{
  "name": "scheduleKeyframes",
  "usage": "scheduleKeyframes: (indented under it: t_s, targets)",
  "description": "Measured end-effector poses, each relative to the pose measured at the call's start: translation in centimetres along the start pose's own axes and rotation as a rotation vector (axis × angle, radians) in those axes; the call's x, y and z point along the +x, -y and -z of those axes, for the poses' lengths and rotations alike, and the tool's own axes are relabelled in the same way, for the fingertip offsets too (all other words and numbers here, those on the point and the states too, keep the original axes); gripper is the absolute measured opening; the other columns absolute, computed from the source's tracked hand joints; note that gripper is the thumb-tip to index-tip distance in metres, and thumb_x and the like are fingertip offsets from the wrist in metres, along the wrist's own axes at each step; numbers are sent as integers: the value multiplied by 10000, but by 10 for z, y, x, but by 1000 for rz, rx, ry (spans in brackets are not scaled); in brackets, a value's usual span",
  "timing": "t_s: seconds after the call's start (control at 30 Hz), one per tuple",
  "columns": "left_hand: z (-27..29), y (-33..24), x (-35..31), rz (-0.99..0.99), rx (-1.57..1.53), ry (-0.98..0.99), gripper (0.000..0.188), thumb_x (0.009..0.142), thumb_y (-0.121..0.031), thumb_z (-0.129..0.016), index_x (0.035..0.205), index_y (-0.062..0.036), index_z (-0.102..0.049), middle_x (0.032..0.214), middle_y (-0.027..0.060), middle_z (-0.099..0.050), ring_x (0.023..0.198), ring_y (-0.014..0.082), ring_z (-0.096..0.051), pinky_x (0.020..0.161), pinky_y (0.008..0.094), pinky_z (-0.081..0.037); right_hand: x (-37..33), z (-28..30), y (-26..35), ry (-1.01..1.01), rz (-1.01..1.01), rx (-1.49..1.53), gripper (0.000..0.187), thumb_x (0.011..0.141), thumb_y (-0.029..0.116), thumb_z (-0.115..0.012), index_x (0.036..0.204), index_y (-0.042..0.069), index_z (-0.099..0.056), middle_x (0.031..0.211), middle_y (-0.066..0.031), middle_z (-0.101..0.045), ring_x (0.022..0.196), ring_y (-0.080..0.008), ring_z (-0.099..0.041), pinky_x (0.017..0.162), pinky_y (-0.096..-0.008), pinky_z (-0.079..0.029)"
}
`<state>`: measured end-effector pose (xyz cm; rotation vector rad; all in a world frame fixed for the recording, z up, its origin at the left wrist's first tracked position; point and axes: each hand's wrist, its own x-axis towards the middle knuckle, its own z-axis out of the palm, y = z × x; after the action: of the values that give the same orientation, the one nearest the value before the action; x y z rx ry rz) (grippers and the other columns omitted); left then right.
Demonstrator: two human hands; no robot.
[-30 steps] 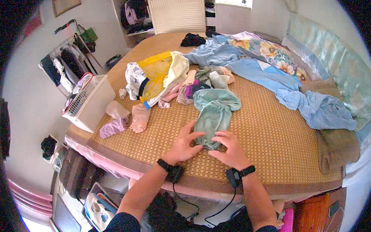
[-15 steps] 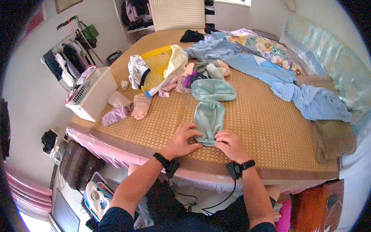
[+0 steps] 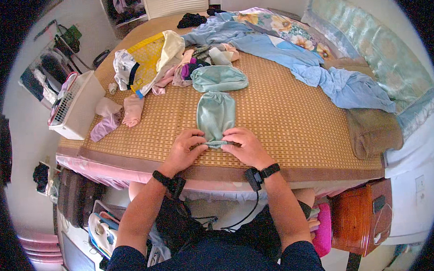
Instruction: Folding small items of clothing on a bed and placing them into a pink storage bin.
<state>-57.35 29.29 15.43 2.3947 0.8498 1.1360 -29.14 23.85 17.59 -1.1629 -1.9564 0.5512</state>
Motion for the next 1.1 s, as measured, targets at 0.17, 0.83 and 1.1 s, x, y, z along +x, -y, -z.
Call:
scheduleKeyframes:
  t_s: [0.17,0.83,1.1]
  targets:
    - [-1,-3,1,10,24,-29,170,954,-184,-837,1027,-38,-789,1221,144,-740,1154,367,-698,1018,485,-545,2,-10,-3,-78,-28,26,246,982,241,-826,1079,15,-827,1194,-130,-804,1164,-316,-731,1025,-439,-576]
    - [-17,0,16,176,120,-157,235,848,-129,-916,866,-43,-699,986,119,-711,972,354,-679,867,459,-545,11,-21,-3,-252,32,-128,152,896,157,-860,1031,99,-817,1147,-78,-754,1072,-331,-713,973,-458,-568]
    - [-18,-2,13,248,50,-145,190,824,-142,-921,885,-75,-755,1067,116,-729,1085,364,-672,968,483,-539,13,-20,2,-148,127,-222,147,929,212,-853,1006,87,-846,1119,-85,-797,1094,-321,-719,964,-458,-579]
